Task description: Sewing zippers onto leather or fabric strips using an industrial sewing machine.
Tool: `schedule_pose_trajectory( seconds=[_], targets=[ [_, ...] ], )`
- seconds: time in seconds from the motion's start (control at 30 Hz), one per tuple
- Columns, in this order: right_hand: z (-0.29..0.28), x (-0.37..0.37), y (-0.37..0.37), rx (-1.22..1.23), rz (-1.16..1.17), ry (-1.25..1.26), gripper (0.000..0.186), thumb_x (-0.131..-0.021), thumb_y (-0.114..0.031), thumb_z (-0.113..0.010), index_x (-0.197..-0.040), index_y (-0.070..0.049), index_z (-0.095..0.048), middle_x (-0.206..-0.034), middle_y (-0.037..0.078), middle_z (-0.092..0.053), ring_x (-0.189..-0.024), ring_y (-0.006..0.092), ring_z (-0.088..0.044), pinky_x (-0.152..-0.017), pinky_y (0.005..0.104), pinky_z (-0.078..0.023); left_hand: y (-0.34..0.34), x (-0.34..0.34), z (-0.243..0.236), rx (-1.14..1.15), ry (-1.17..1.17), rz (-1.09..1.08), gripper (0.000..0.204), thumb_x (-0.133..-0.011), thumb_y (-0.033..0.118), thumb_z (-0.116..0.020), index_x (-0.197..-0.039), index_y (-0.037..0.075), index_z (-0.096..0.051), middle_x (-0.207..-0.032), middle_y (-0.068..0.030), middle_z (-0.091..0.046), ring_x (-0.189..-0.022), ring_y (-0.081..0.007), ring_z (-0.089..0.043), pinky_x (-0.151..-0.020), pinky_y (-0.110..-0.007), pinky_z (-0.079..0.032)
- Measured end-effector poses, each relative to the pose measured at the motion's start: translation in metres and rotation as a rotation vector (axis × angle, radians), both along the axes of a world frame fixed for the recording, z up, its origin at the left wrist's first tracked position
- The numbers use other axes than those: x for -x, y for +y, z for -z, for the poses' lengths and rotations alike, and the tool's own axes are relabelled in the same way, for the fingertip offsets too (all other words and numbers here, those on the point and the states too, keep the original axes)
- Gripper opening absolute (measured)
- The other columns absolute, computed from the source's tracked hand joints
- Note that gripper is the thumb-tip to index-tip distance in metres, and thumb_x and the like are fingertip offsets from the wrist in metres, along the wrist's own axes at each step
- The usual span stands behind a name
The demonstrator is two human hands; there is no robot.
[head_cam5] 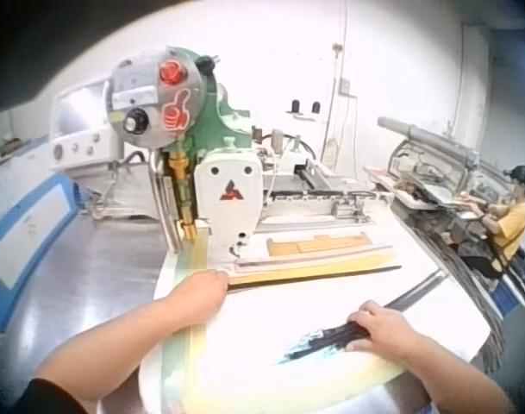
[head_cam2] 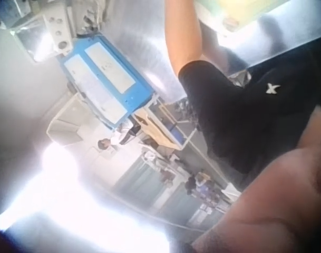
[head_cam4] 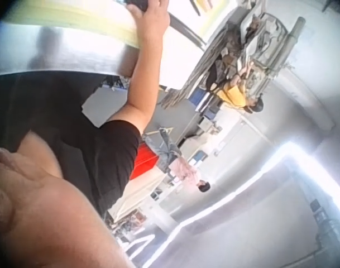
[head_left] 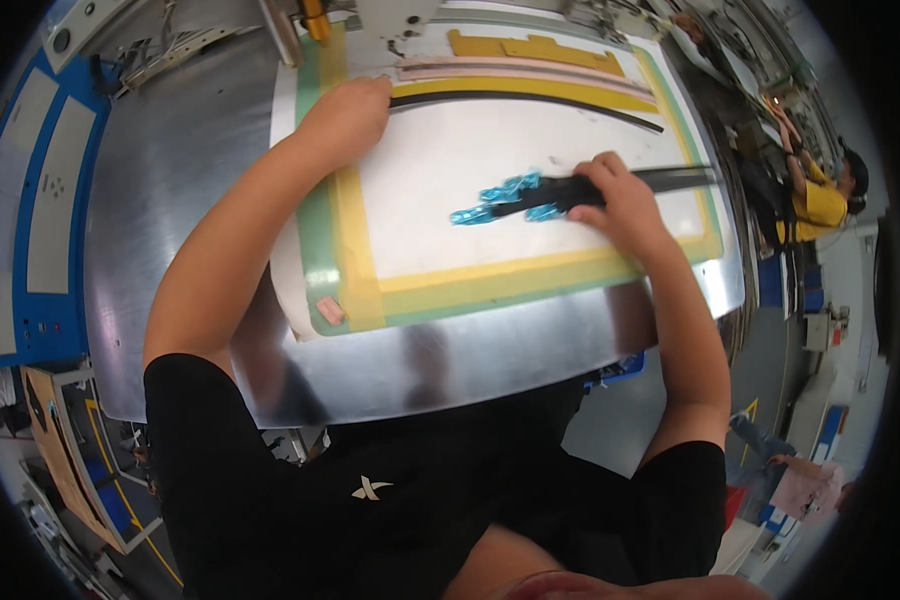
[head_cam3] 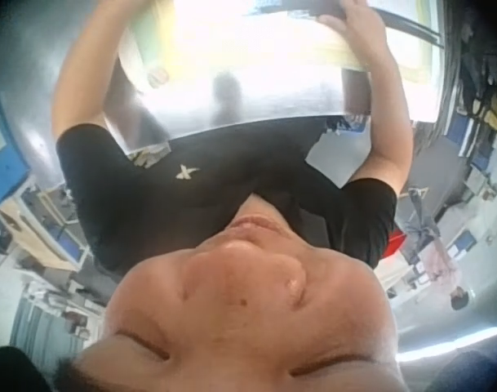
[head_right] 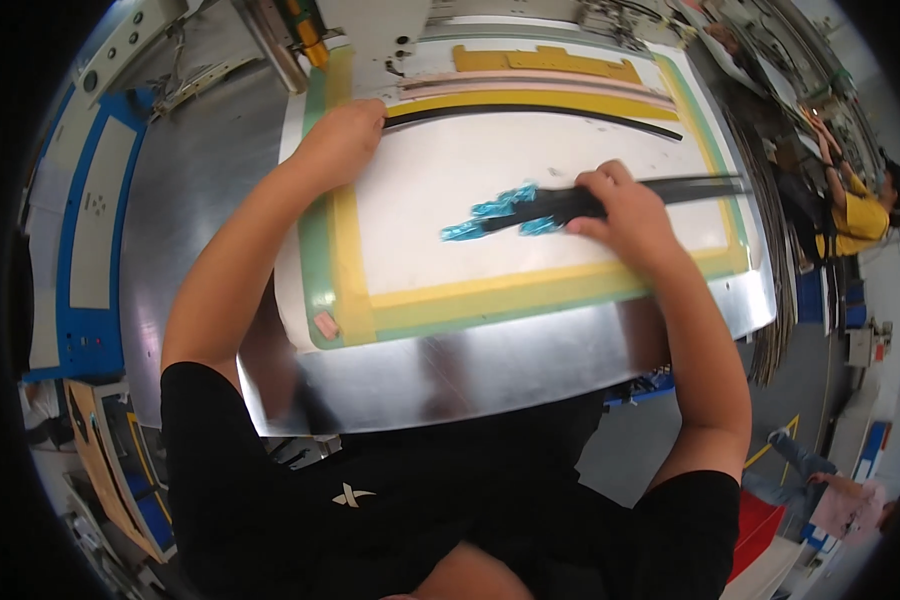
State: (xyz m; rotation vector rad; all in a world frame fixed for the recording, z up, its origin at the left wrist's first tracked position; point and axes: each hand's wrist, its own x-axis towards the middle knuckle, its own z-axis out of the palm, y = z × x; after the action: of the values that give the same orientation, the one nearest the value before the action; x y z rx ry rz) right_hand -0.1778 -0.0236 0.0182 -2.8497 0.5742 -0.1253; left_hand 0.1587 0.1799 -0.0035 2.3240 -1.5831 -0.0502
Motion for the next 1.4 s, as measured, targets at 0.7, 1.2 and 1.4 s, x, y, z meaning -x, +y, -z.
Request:
schedule_pose_trajectory(
  seconds=[0.7,1.2,1.4],
  targets=[
    [0.01,-0.22,-0.014,-0.12,-0.335,-0.223,0.017,-0.089,-0.014,-0.074,-0.105,-0.011,-0.07,-0.104,0.007,-0.069,-0.094,0.0328,-0.068,-0.079,0.0427,-0.054,-0.013,-0.014,0.02,0.271,0.001,0.026,0.05,-0.098,0.045,-0.065,-0.137,0.013,-0.065,-0.127,-0.0149,-0.065,-0.125,-0.0354,-0.055,-0.11,-0.048,-0.04],
    [0.025,-0.227,-0.023,-0.078,-0.331,-0.434,0.018,-0.084,-0.001,-0.074,-0.1,-0.01,-0.076,-0.098,0.007,-0.068,-0.087,0.0265,-0.071,-0.077,0.0367,-0.056,-0.019,-0.012,-0.001,-0.008,-0.333,-0.115,0.053,-0.091,0.043,-0.07,-0.126,0.003,-0.07,-0.125,-0.0126,-0.071,-0.122,-0.0343,-0.061,-0.108,-0.05,-0.042],
    [0.034,-0.233,-0.025,-0.095,-0.301,-0.402,0.027,-0.08,0.001,-0.071,-0.103,-0.013,-0.077,-0.102,0.004,-0.069,-0.093,0.0264,-0.07,-0.08,0.0378,-0.056,-0.024,-0.015,0.016,0.257,-0.255,0.064,0.037,-0.091,0.025,-0.073,-0.121,0.004,-0.073,-0.122,-0.0137,-0.072,-0.112,-0.0337,-0.066,-0.1,-0.044,-0.05]
  ],
)
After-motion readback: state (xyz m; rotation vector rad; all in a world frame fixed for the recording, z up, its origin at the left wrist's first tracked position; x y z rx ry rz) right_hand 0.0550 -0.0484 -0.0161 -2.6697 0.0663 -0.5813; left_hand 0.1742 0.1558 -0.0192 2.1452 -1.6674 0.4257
